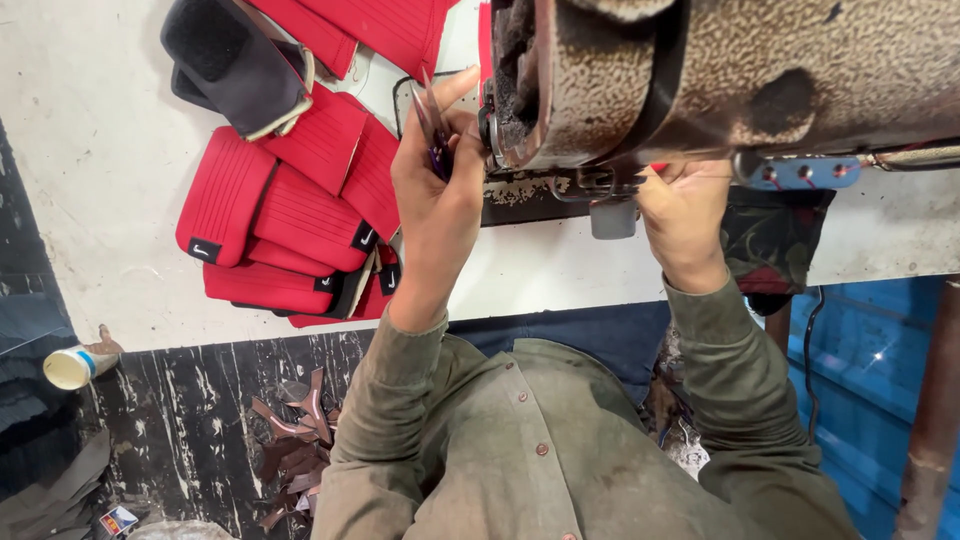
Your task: Stitch red shoe upper components using an industrial sewing machine.
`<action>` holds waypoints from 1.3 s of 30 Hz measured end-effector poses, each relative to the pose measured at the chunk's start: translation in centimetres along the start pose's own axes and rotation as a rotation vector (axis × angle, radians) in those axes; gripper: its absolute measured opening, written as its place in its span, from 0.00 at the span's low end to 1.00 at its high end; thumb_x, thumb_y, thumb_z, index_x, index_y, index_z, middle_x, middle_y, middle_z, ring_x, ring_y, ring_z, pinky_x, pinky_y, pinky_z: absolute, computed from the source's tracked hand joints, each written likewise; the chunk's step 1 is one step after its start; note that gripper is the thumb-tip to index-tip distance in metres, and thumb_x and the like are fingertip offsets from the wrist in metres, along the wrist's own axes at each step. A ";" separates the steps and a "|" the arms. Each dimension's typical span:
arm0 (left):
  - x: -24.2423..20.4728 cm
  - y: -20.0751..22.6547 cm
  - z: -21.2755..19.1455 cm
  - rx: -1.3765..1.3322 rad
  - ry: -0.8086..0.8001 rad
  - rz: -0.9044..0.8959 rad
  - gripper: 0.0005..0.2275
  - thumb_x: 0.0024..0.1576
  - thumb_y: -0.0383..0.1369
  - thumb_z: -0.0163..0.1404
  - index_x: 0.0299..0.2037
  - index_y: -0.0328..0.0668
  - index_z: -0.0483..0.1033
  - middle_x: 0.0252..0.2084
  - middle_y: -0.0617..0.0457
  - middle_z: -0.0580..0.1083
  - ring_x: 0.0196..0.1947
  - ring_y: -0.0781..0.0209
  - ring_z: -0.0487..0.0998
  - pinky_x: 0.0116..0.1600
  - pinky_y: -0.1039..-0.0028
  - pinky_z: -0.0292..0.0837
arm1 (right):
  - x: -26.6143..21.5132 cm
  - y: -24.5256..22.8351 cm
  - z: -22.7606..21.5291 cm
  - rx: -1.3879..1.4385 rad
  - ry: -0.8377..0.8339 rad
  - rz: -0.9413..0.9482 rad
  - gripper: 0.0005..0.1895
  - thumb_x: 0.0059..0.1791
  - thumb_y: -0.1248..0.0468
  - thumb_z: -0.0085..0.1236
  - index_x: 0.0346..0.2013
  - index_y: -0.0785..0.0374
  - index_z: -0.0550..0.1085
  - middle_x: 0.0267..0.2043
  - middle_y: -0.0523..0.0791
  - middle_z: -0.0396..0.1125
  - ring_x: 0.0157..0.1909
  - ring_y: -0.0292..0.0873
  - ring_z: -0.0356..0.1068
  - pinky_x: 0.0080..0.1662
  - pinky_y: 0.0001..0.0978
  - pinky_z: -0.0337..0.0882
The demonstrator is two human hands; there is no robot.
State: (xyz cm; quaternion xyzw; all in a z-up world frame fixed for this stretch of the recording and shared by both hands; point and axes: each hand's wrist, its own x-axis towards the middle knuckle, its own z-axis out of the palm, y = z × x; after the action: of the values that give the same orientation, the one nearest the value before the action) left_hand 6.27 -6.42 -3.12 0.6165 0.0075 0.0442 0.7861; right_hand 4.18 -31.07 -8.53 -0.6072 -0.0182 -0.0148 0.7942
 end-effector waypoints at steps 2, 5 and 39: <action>0.0 -0.4 -0.1 -0.001 0.011 0.010 0.19 0.68 0.15 0.43 0.67 0.40 0.70 0.38 0.62 0.65 0.31 0.78 0.61 0.35 0.86 0.56 | 0.0 0.5 -0.3 -0.033 -0.020 -0.015 0.03 0.60 0.74 0.58 0.46 0.74 0.74 0.43 0.49 0.74 0.41 0.37 0.74 0.47 0.24 0.74; 0.0 -1.0 -0.3 0.004 0.012 0.051 0.17 0.69 0.15 0.43 0.65 0.39 0.69 0.38 0.61 0.67 0.32 0.78 0.62 0.36 0.86 0.58 | -0.5 1.5 -1.2 0.021 0.043 -0.044 0.21 0.53 0.74 0.57 0.56 0.65 0.59 0.43 0.44 0.70 0.41 0.36 0.73 0.46 0.27 0.76; -2.4 -0.6 1.1 0.042 0.197 0.125 0.08 0.69 0.21 0.50 0.56 0.31 0.69 0.50 0.52 0.72 0.49 0.69 0.74 0.56 0.80 0.71 | -0.8 -5.5 9.7 -0.951 -0.290 -0.342 0.24 0.53 0.77 0.53 0.64 0.63 0.71 0.46 0.51 0.70 0.45 0.50 0.72 0.50 0.42 0.72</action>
State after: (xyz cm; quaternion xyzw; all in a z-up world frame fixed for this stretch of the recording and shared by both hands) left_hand 3.95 -7.84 -3.49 0.6247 0.0472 0.1531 0.7642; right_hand 3.06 -23.11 -0.69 -0.8848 -0.2180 -0.0664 0.4064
